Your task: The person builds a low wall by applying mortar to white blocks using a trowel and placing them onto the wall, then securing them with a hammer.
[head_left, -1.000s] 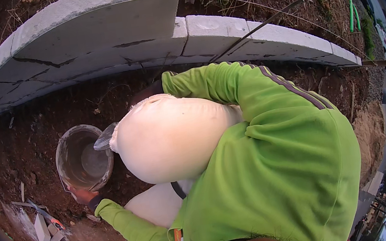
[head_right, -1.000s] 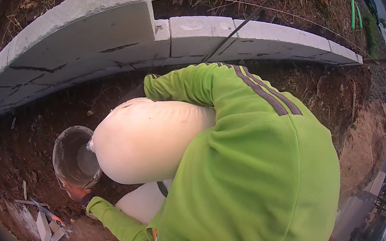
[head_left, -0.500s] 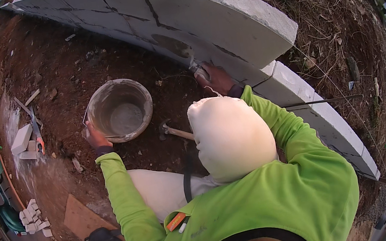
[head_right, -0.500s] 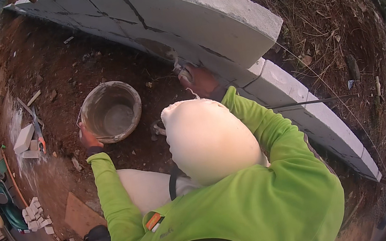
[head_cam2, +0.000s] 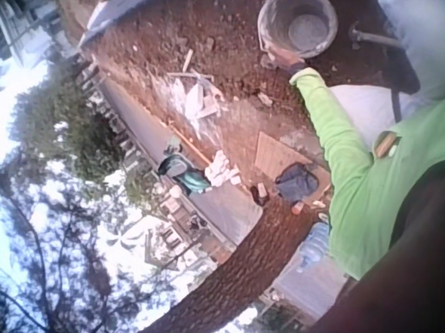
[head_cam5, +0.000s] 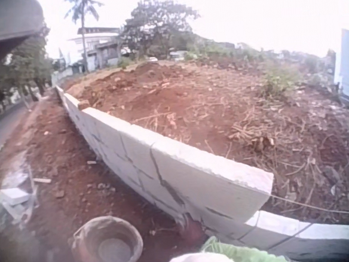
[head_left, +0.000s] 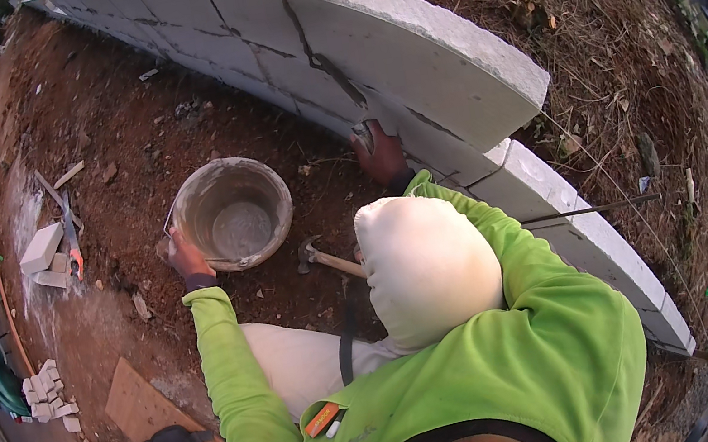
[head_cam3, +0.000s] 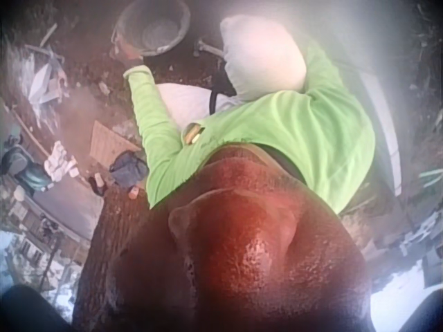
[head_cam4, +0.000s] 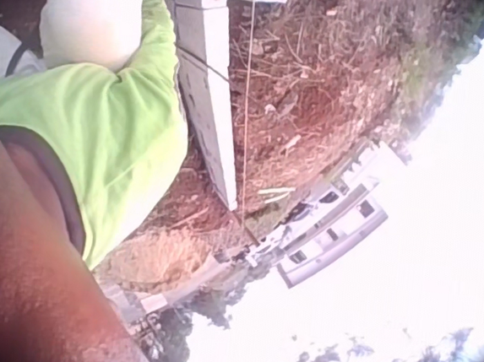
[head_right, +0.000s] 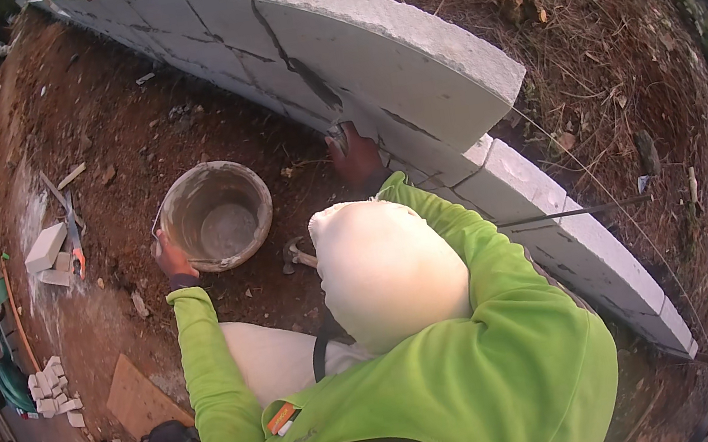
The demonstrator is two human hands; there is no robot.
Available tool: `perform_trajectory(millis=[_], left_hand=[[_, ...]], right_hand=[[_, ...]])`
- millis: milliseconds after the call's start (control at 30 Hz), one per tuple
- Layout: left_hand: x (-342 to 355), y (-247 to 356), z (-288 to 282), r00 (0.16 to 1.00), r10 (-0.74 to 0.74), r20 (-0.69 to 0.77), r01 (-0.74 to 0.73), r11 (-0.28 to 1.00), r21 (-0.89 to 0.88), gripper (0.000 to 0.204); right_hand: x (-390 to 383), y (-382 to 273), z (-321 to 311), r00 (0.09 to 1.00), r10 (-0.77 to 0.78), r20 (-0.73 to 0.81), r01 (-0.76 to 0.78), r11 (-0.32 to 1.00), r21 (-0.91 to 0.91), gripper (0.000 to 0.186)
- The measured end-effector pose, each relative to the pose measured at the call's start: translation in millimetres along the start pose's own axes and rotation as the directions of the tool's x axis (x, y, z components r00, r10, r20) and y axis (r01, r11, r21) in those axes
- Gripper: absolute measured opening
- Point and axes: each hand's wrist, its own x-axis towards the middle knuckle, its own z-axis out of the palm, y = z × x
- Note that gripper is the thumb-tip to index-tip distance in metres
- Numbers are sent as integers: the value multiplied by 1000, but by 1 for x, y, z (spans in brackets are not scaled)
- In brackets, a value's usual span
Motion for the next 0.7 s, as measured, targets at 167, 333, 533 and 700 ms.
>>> perform_trajectory(millis=[167,333,533,700], left_hand=[[14,-15,-9,997,65,-30,-64,998,24,52],[8,-10,6,999,12,-39,-10,999,38,54],[16,-13,-6,999,40,12,-40,999,-23,53],[10,-13,-3,998,19,68,-19,1000,-3,56]], right_hand=[[-9,-20,-13,996,23,87,-18,998,-68,50],[34,-36,-14,987,5,159,33,972,-234,49],[51,-94,-31,993,-116,26,117,993,-34,47],[54,-117,-43,989,-133,-65,137,989,58,46]])
